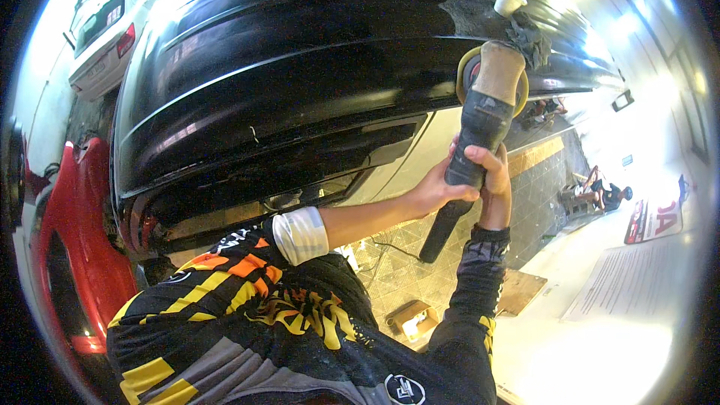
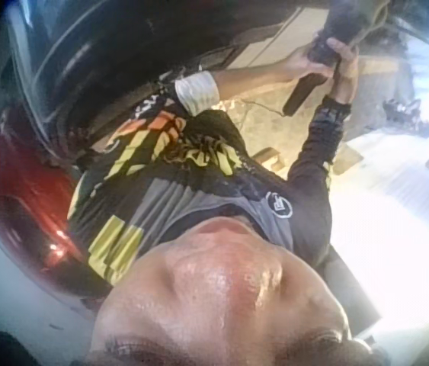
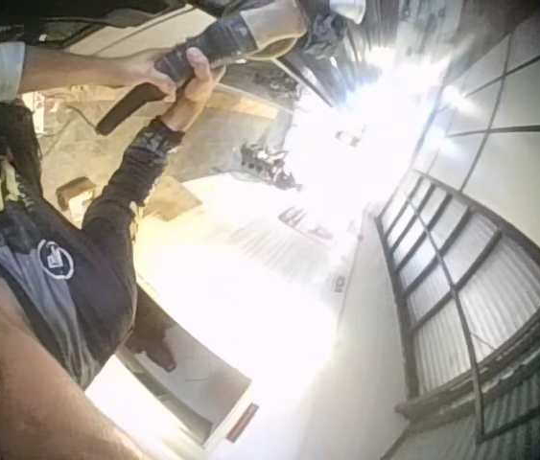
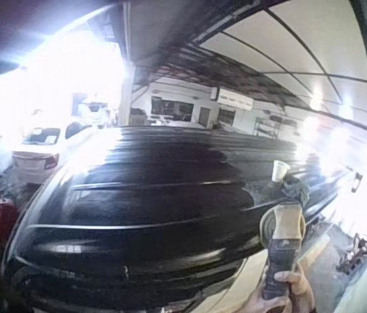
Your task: The person uses a rotary polisher to buff the roof of a black car. They move the tool across the surface in circular motions and occasionally wipe the area with their hand to check the finish.
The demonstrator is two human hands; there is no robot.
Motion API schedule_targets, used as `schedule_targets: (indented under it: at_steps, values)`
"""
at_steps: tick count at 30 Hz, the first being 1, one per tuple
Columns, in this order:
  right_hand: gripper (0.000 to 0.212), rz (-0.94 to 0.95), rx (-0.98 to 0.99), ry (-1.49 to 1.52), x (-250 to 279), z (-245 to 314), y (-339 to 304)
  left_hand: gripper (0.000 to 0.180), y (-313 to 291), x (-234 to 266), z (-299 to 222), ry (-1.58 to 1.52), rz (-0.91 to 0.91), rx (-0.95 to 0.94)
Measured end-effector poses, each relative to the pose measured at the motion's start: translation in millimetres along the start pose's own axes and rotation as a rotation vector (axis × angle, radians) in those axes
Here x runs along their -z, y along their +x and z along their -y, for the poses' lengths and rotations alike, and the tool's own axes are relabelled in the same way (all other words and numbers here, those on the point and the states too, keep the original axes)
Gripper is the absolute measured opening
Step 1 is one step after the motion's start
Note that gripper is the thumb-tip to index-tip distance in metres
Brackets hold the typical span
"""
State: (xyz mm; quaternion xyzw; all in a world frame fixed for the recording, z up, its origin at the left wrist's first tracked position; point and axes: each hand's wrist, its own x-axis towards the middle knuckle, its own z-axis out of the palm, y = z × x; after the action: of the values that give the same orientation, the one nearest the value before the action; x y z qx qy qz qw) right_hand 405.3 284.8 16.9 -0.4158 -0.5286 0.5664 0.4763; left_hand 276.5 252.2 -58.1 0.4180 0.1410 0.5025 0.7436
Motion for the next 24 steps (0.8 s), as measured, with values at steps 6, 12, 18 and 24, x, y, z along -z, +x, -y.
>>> schedule_targets:
  at_steps: [6,12,18,24]
  values:
    - [0.05,0.231,-0.065,-0.153,-60,5,-29,0.079,-72,6,9,0.036,-0.163,-0.128]
    - [0.062,0.512,-0.165,-0.269,-151,7,-31,0.066,-145,21,-19,-0.013,-0.318,-0.26]
    - [0.08,0.88,-0.1,-0.513,-278,29,-28,0.073,-211,45,-40,-0.086,-0.555,-0.415]
    - [0.067,1.231,-0.109,-0.396,-400,6,-14,0.074,-257,82,-95,-0.253,-0.689,-0.78]
